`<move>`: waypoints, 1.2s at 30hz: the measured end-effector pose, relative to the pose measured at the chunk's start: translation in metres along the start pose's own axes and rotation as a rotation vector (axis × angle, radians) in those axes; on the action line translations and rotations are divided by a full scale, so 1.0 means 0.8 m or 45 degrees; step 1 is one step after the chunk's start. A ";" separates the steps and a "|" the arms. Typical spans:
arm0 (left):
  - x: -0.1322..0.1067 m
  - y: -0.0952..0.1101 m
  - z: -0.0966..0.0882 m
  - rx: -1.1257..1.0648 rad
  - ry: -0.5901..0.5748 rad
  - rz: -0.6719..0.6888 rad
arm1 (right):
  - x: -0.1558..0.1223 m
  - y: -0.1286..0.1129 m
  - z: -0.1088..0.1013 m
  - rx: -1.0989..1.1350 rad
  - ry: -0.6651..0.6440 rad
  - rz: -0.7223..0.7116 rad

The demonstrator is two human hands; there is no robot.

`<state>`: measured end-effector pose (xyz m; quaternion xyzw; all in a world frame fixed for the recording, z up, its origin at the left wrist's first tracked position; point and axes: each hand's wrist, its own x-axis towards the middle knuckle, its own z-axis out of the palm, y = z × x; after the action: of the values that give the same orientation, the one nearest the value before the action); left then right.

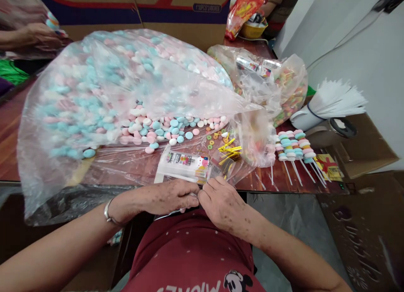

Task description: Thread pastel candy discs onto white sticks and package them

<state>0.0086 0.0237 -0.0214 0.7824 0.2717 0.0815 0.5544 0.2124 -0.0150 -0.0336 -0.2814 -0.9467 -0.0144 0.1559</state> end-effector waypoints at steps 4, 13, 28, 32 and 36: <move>-0.004 0.004 0.019 0.568 0.152 0.053 | -0.003 0.014 0.005 0.296 -0.235 0.185; 0.003 -0.008 0.031 1.428 0.712 0.599 | 0.008 0.051 -0.009 1.459 -0.414 0.702; 0.020 0.000 0.021 -1.091 1.039 -0.299 | 0.008 0.134 0.022 -0.420 -0.260 0.734; 0.035 0.001 0.022 -1.319 1.008 -0.223 | 0.005 0.137 0.026 -0.503 -0.053 0.720; 0.050 0.001 0.023 -1.416 0.959 -0.169 | 0.004 0.139 0.032 -0.447 0.028 0.757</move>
<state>0.0502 0.0288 -0.0343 0.2805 0.4116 0.4423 0.7458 0.2621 0.0835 -0.0635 -0.5674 -0.8046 -0.1340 0.1125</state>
